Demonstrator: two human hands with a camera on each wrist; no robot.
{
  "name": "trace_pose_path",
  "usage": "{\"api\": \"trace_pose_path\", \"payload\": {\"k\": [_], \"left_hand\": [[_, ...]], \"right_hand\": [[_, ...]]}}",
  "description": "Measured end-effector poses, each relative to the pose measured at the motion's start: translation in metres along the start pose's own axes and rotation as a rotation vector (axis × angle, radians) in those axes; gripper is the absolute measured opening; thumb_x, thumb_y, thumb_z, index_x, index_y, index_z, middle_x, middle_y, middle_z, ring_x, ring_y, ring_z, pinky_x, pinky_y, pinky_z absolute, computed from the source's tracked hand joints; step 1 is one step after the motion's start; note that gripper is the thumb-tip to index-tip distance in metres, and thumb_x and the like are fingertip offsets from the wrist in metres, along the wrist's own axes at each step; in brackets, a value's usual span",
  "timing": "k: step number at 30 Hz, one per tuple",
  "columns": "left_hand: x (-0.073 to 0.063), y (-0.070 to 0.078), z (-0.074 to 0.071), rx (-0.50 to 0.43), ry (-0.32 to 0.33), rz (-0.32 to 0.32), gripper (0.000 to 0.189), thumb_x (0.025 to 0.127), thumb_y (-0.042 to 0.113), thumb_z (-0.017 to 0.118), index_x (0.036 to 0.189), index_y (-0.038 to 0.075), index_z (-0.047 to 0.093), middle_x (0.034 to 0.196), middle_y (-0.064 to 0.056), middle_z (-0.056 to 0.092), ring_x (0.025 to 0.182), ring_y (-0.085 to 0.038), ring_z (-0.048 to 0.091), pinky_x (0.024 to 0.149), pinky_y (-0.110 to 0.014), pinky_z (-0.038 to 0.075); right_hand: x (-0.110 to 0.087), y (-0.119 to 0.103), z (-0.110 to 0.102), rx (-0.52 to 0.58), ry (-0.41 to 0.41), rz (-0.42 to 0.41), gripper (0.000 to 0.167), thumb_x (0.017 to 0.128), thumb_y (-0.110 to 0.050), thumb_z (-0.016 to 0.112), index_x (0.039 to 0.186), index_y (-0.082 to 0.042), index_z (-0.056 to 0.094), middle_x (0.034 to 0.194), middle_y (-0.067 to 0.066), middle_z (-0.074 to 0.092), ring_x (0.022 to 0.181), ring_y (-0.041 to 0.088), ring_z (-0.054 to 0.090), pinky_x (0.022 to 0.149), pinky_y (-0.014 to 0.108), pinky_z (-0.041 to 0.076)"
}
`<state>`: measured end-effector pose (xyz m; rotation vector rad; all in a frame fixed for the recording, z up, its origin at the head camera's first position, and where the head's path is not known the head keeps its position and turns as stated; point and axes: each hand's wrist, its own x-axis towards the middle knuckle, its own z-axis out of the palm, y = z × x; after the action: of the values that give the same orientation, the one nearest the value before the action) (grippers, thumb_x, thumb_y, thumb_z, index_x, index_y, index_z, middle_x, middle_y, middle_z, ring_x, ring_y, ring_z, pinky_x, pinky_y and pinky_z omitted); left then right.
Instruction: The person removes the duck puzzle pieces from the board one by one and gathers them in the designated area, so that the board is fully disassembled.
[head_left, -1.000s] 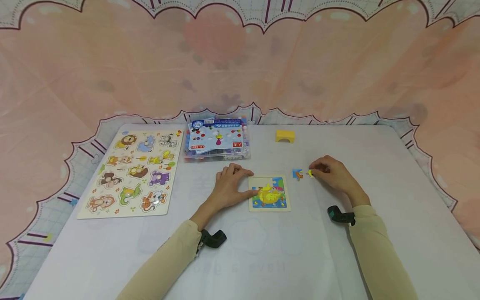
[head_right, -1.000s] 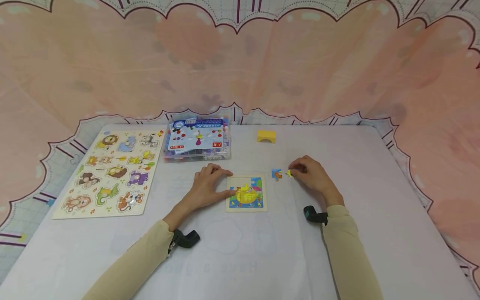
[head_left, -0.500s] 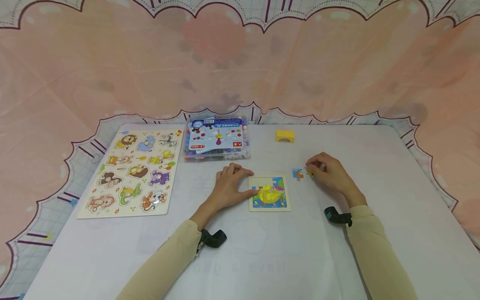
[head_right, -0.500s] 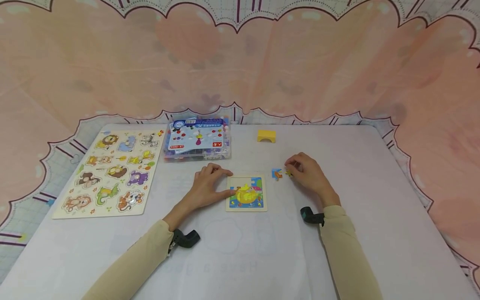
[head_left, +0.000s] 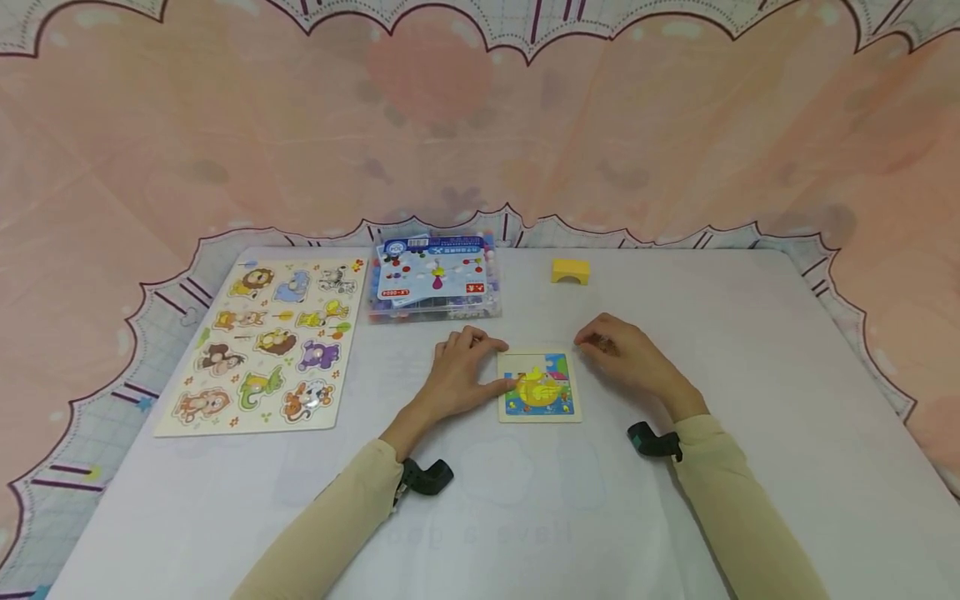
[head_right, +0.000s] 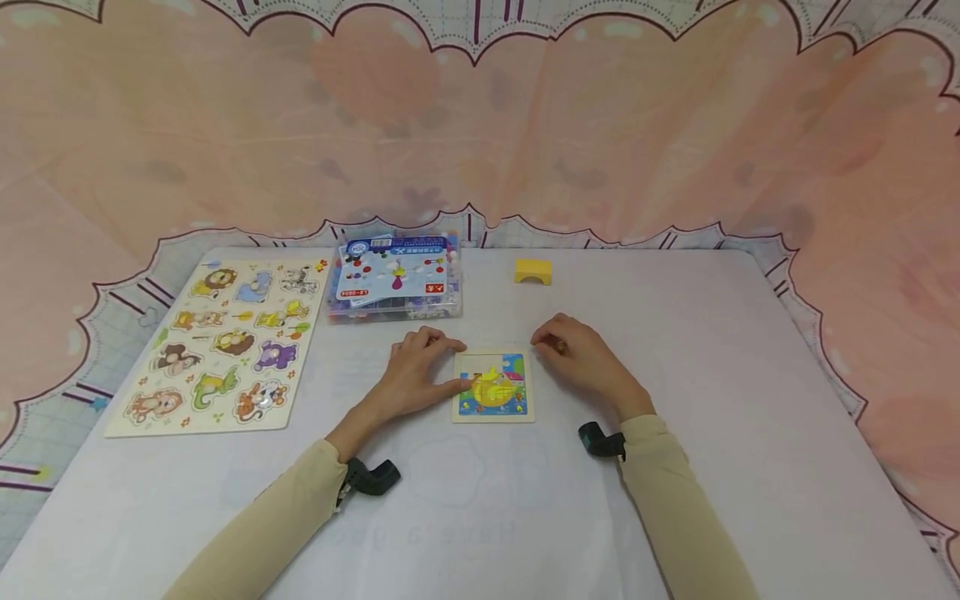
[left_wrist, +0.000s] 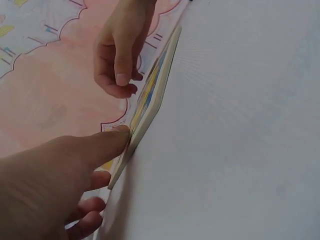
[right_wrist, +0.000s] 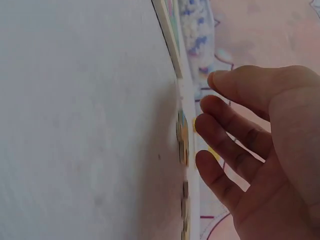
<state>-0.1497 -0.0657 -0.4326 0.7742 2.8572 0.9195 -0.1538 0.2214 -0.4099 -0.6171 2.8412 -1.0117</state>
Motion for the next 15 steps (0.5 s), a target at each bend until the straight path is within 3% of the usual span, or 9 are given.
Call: {"api": "trace_pose_path", "payload": {"k": [5,11,15], "left_hand": [[-0.003,0.014,-0.005,0.083,-0.086,0.074,0.049,0.087,0.043,0.064,0.13,0.019,0.057,0.125,0.0,0.05,0.115,-0.018,0.043,0.097,-0.039,0.037],[-0.016,0.047,-0.003,0.235,-0.201,0.303,0.042,0.091,0.037,0.06,0.128,0.017,0.058,0.132,0.0,0.052,0.121,-0.018,0.046,0.101,-0.038,0.042],[-0.023,0.06,0.003,0.313,-0.252,0.361,0.044,0.094,0.035,0.056,0.135,0.016,0.052,0.142,-0.002,0.046,0.13,-0.02,0.042,0.106,-0.038,0.041]], "right_hand": [[0.0,-0.011,0.007,0.005,-0.057,-0.059,0.015,0.092,-0.012,0.06,0.106,-0.013,0.065,0.108,0.0,0.06,0.1,0.018,0.055,0.092,0.04,0.049],[0.001,-0.021,0.013,-0.049,-0.125,-0.098,0.019,0.093,-0.016,0.06,0.11,-0.019,0.067,0.116,0.0,0.057,0.114,0.021,0.052,0.101,0.045,0.043],[0.002,-0.023,0.016,-0.093,-0.151,-0.1,0.022,0.093,-0.016,0.06,0.113,-0.019,0.067,0.119,0.003,0.056,0.114,0.023,0.051,0.101,0.046,0.042]]}}
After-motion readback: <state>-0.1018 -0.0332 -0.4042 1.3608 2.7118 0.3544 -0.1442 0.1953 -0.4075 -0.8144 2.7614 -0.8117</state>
